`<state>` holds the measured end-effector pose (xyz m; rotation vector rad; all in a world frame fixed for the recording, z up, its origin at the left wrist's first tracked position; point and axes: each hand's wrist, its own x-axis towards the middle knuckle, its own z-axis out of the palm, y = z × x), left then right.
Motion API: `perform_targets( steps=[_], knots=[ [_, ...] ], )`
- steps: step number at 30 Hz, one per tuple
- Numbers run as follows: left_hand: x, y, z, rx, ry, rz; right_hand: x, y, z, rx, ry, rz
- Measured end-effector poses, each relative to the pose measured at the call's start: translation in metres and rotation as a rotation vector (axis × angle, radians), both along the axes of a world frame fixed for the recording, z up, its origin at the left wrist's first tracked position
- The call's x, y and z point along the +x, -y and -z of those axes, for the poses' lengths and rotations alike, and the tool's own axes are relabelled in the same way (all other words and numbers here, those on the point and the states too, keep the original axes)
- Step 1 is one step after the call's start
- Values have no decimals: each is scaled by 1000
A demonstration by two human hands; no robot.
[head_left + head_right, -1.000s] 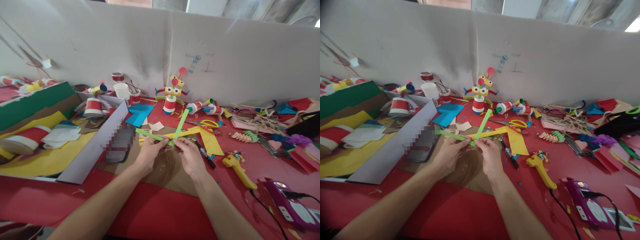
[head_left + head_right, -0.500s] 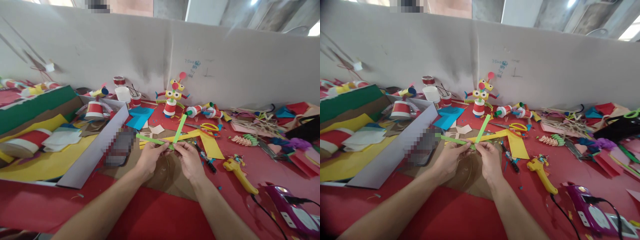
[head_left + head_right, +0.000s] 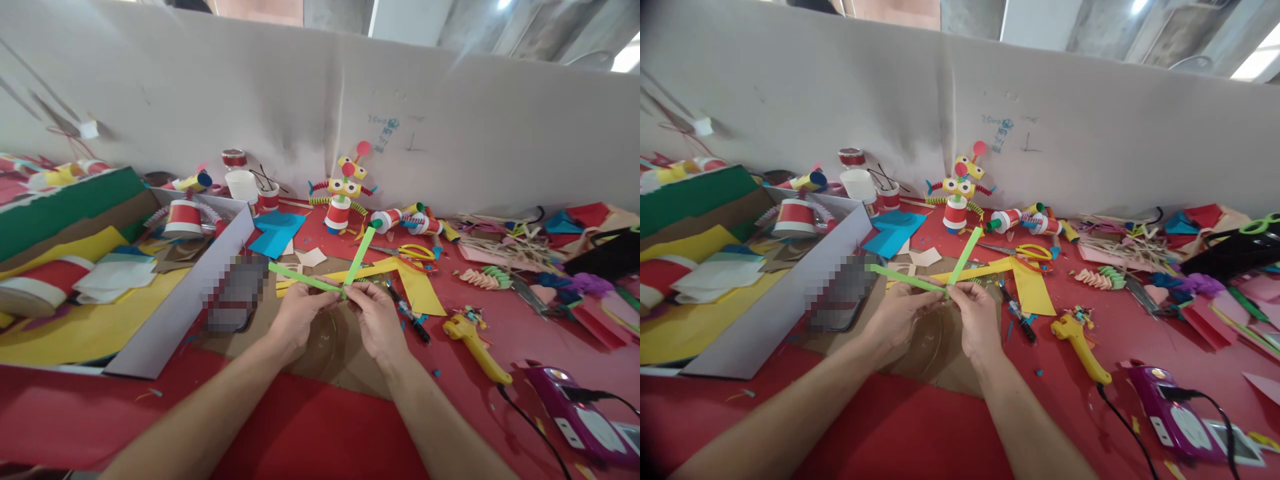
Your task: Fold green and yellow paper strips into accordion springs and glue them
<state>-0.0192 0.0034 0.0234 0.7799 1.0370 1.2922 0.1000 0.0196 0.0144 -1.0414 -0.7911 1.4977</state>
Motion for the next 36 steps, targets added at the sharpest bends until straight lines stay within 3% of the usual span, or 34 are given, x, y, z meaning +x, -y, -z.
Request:
perform_targets(
  steps=[5, 10, 15, 36],
  knots=[
    [-1, -1, 2, -4, -2, -56, 1, 2, -9, -54, -15, -62],
    [-1, 1, -1, -21, -10, -91, 3, 3, -11, -36, 114, -127],
    [1, 3, -3, 0, 17, -50, 3, 3, -5, 74, 195, -78],
    [3, 4, -9, -9, 36, -29, 4, 2, -4, 83, 201, -94]
  ],
)
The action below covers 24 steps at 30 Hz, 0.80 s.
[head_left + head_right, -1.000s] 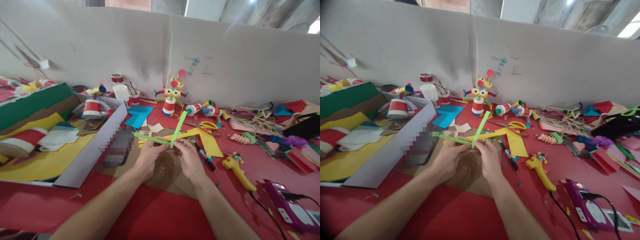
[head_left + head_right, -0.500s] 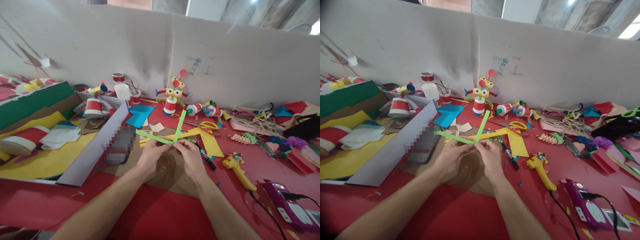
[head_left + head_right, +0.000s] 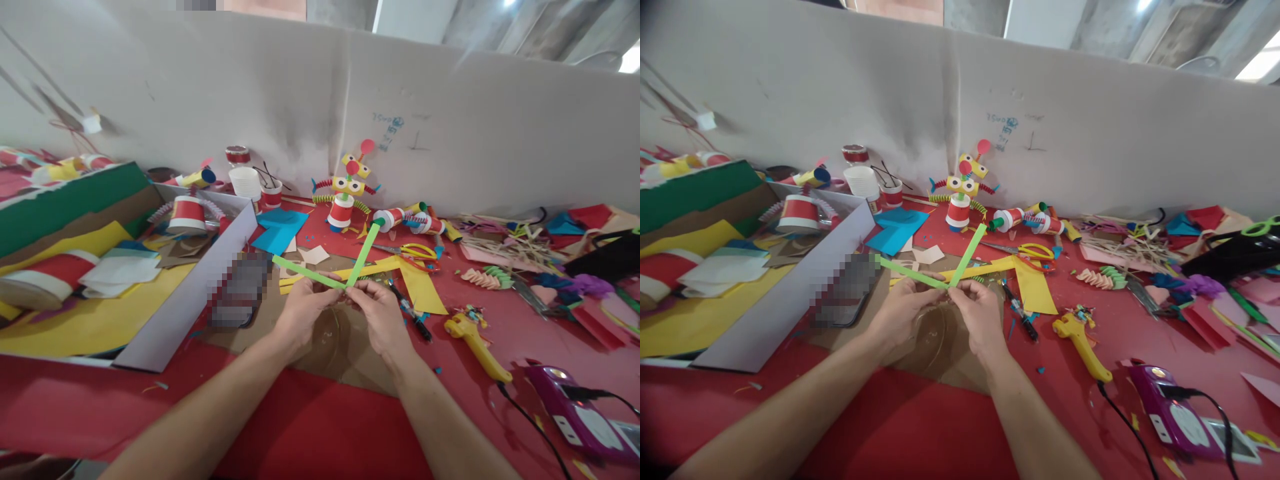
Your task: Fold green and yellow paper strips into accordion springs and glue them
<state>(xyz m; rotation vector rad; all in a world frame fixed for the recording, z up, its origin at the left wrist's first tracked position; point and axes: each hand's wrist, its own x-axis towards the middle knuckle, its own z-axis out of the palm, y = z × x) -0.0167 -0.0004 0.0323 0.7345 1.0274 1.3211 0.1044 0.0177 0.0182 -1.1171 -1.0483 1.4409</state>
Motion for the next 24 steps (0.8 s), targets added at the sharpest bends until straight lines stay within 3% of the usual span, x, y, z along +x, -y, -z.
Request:
perform_targets(
  steps=[11, 24],
  knots=[
    [-1, 0, -1, -14, -20, -9, 1, 0, 0, -38, -57, -60],
    [-4, 0, -5, 9, -27, 30, 3, -3, -5, -88, -89, -33]
  ],
)
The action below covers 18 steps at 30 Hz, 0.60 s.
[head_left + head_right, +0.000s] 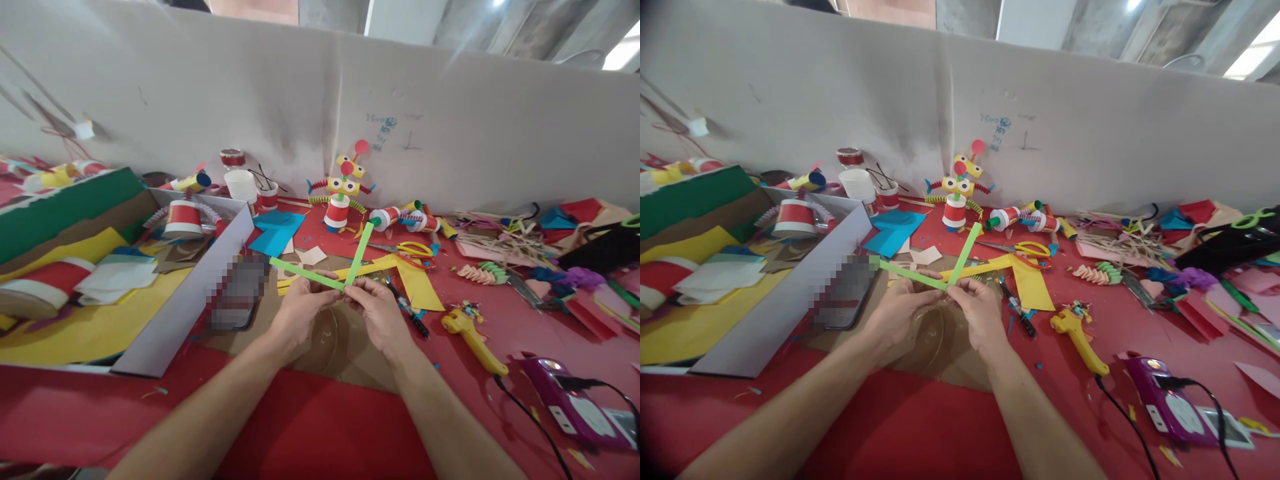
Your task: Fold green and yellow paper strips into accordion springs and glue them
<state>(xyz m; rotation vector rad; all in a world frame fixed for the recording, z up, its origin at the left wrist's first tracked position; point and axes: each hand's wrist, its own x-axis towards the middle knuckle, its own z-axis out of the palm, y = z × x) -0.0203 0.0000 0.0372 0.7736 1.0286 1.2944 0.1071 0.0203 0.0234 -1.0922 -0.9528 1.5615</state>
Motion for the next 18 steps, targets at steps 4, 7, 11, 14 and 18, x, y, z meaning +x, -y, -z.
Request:
perform_targets(
  steps=[4, 7, 11, 14, 18],
  knots=[
    [-2, -2, 3, -45, 52, -8, 2, -1, -1, -21, 4, -9],
    [-5, -6, 12, -123, 115, 26, 3, -2, 0, -33, -14, -17],
    [-7, -10, 20, -190, 154, 53, 3, -3, 1, -34, -23, -30],
    [-8, -10, 21, -194, 163, 73, 3, -2, 2, -18, -18, -47],
    [-8, -9, 16, -188, 159, 99, 4, -1, 5, 57, 30, -69]
  ],
)
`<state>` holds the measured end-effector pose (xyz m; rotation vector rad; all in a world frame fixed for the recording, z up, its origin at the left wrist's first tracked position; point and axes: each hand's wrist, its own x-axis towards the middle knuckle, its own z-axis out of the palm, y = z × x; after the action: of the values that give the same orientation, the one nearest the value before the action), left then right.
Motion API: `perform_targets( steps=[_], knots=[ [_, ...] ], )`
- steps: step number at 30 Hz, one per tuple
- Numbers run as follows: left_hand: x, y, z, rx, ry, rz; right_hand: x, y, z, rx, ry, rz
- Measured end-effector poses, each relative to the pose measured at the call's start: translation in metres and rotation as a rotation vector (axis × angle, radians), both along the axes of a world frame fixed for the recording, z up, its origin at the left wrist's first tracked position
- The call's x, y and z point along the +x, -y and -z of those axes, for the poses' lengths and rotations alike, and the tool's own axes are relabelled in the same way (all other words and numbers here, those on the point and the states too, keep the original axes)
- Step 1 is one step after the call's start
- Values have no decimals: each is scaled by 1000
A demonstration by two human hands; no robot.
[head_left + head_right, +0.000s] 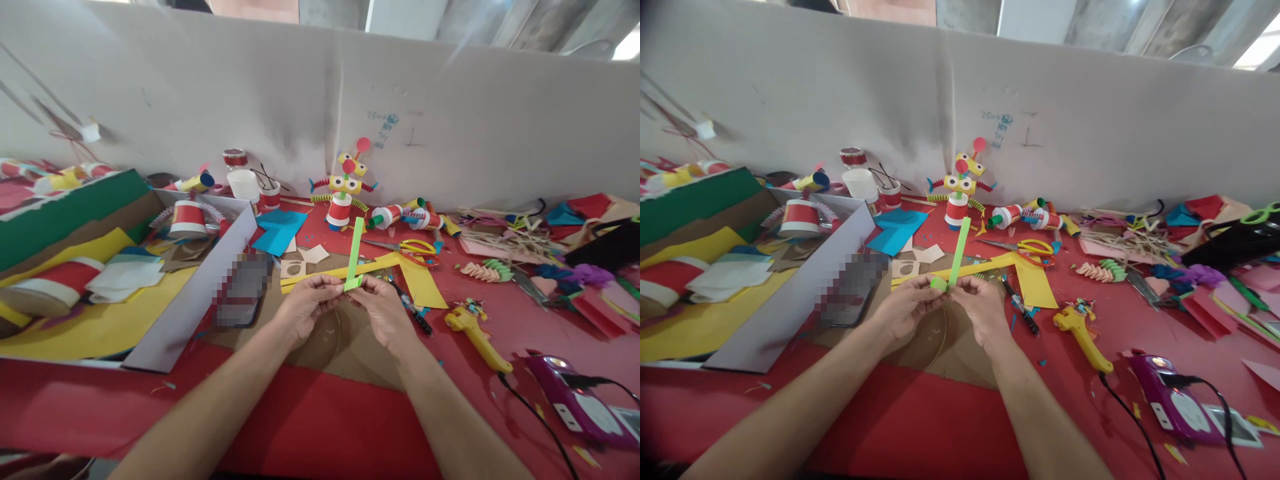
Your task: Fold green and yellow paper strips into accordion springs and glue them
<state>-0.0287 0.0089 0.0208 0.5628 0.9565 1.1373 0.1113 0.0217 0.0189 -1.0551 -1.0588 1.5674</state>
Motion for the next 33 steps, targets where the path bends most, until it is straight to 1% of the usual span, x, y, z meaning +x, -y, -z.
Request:
perform_targets(
  steps=[4, 9, 14, 16, 19, 21, 23, 25, 28, 33],
  knots=[
    [0, 1, -4, 1, -31, -4, 2, -1, 3, 85, 45, 8],
    [-1, 1, -1, 74, -78, -1, 4, -2, 2, 60, 79, -44],
    [-1, 2, -2, 91, -104, -4, 7, -2, -1, 101, 107, -69],
    [0, 1, -3, 98, -116, -27, 7, -2, -3, 131, 109, -83],
    [3, 1, -3, 117, -120, -94, 7, 0, -7, 157, 138, -103],
    [5, 2, -2, 133, -113, -133, 5, 2, -8, 157, 156, -86],
    [7, 3, -1, 149, -102, -148, 3, 4, -8, 164, 153, -24],
    [8, 4, -1, 165, -86, -135, 1, 4, -6, 166, 125, 28],
    [8, 4, -2, 183, -71, -97, -1, 2, -4, 121, 93, 37],
    [6, 3, -6, 91, -59, -87, 0, 0, -5, 77, 127, 51]
  ],
)
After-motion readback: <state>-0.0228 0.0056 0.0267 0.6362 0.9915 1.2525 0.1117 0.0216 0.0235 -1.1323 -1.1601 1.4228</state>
